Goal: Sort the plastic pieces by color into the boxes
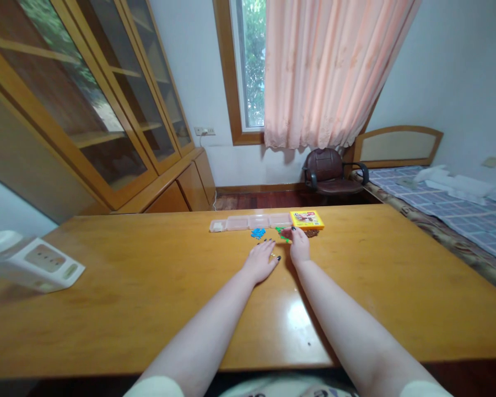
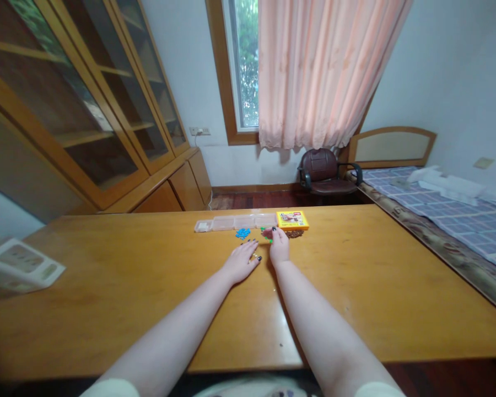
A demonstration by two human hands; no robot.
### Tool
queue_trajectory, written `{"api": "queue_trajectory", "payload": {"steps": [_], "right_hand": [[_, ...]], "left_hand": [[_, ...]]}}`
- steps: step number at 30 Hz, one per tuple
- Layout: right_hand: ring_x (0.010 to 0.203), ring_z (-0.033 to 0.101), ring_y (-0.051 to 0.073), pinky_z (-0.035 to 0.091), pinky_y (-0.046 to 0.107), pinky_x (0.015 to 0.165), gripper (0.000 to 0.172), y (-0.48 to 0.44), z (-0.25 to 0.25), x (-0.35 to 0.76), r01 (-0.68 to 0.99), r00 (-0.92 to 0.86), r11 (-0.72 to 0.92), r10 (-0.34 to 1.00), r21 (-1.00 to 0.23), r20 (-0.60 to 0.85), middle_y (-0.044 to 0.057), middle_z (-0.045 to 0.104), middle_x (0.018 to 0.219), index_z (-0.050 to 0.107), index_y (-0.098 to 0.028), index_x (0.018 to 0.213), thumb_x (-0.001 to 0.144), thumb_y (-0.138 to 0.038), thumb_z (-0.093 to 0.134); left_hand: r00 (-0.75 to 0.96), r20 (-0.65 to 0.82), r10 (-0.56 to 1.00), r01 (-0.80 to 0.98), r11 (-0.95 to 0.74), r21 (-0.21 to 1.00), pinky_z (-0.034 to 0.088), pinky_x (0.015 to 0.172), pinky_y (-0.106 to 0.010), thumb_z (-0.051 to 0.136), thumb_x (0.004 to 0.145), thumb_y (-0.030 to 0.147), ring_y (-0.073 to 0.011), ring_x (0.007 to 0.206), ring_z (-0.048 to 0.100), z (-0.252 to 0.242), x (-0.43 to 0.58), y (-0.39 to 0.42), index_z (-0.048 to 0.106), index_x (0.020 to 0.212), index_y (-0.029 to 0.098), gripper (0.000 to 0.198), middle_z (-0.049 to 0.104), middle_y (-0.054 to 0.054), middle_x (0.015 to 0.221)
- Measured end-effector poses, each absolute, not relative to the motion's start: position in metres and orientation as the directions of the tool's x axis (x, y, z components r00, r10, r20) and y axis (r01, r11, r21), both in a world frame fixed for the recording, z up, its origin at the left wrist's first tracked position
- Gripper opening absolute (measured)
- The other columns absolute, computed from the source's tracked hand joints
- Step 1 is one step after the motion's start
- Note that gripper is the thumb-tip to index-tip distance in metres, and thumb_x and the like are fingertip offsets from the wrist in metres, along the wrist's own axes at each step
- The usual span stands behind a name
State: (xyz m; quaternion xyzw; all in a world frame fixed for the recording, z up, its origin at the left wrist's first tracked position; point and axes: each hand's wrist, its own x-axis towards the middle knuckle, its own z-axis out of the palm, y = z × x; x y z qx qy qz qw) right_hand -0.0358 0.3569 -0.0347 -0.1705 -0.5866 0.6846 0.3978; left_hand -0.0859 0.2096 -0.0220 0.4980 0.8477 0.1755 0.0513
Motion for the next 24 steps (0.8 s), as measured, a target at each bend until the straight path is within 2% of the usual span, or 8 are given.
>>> {"api": "queue_trajectory", "payload": {"steps": [3,6,10,13,16,19,21,24], "right_hand": [[0.071,0.064,0.022,0.052,0.039,0.073,0.034,0.362,-0.034,-0.036,-0.291,-0.662,-0.038,0.729,-0.956,0.173,0.009,0.068,0.079,0.059,-0.019,0.081,0.078,-0.051,0.048],[0.067,0.062,0.021,0.052,0.037,0.069,0.037,0.358,-0.037,-0.038,-0.254,-0.715,-0.019,0.677,-0.967,0.175,0.007,0.067,0.074,0.061,-0.018,0.081,0.077,-0.053,0.050],[0.066,0.061,0.019,0.051,0.033,0.066,0.038,0.353,-0.039,-0.039,-0.229,-0.779,0.020,0.595,-0.973,0.196,0.005,0.066,0.072,0.064,-0.017,0.079,0.076,-0.053,0.052],[0.065,0.059,0.018,0.049,0.030,0.063,0.037,0.353,-0.039,-0.038,-0.213,-0.790,0.067,0.576,-0.975,0.212,0.004,0.065,0.069,0.066,-0.016,0.079,0.077,-0.050,0.052],[0.064,0.058,0.017,0.046,0.028,0.062,0.036,0.355,-0.039,-0.039,-0.217,-0.774,0.075,0.594,-0.973,0.218,0.003,0.064,0.067,0.066,-0.016,0.079,0.078,-0.048,0.051],[0.058,0.054,0.016,0.044,0.027,0.056,0.036,0.356,-0.038,-0.040,-0.220,-0.758,0.026,0.624,-0.975,0.188,0.002,0.062,0.064,0.067,-0.016,0.080,0.077,-0.049,0.052],[0.054,0.051,0.014,0.042,0.026,0.053,0.037,0.356,-0.035,-0.038,-0.227,-0.736,0.010,0.653,-0.974,0.178,0.001,0.061,0.062,0.066,-0.016,0.081,0.077,-0.049,0.052],[0.049,0.047,0.012,0.039,0.025,0.049,0.035,0.358,-0.029,-0.035,-0.235,-0.676,0.002,0.718,-0.972,0.165,0.000,0.060,0.060,0.066,-0.016,0.080,0.077,-0.048,0.052]], "left_hand": [[-0.358,0.118,0.926,0.893,0.302,0.333,0.028,0.112,-0.039,0.046,0.087,0.039,-0.0217,0.131,0.040,-0.021,-0.088,0.215,0.049,0.132,0.019,0.048,0.047,-0.007,0.140],[-0.218,0.168,0.961,0.924,0.148,0.354,0.035,0.108,-0.032,0.046,0.088,0.030,-0.0178,0.122,0.049,-0.023,-0.090,0.216,0.060,0.121,0.020,0.036,0.057,-0.006,0.130],[-0.124,0.175,0.977,0.922,0.048,0.384,0.041,0.103,-0.031,0.045,0.089,0.026,-0.0168,0.115,0.055,-0.023,-0.087,0.204,0.063,0.115,0.020,0.032,0.062,-0.005,0.123],[-0.172,0.166,0.971,0.934,0.107,0.342,0.039,0.105,-0.037,0.045,0.089,0.029,-0.0200,0.118,0.052,-0.020,-0.080,0.189,0.059,0.120,0.022,0.035,0.058,-0.005,0.128],[-0.312,0.155,0.937,0.924,0.261,0.280,0.028,0.110,-0.047,0.048,0.087,0.037,-0.0259,0.131,0.039,-0.018,-0.071,0.184,0.047,0.133,0.022,0.049,0.043,-0.008,0.143],[-0.456,0.089,0.886,0.869,0.421,0.259,0.021,0.112,-0.050,0.045,0.087,0.044,-0.0291,0.138,0.026,-0.017,-0.066,0.196,0.036,0.140,0.017,0.061,0.030,-0.013,0.149],[-0.470,0.040,0.882,0.858,0.446,0.253,0.020,0.113,-0.050,0.043,0.087,0.047,-0.0297,0.138,0.024,-0.017,-0.063,0.209,0.033,0.141,0.012,0.065,0.028,-0.016,0.149],[-0.378,0.018,0.925,0.895,0.361,0.263,0.021,0.113,-0.049,0.041,0.088,0.049,-0.0293,0.137,0.028,-0.017,-0.059,0.227,0.030,0.143,0.013,0.067,0.031,-0.015,0.148]]}}
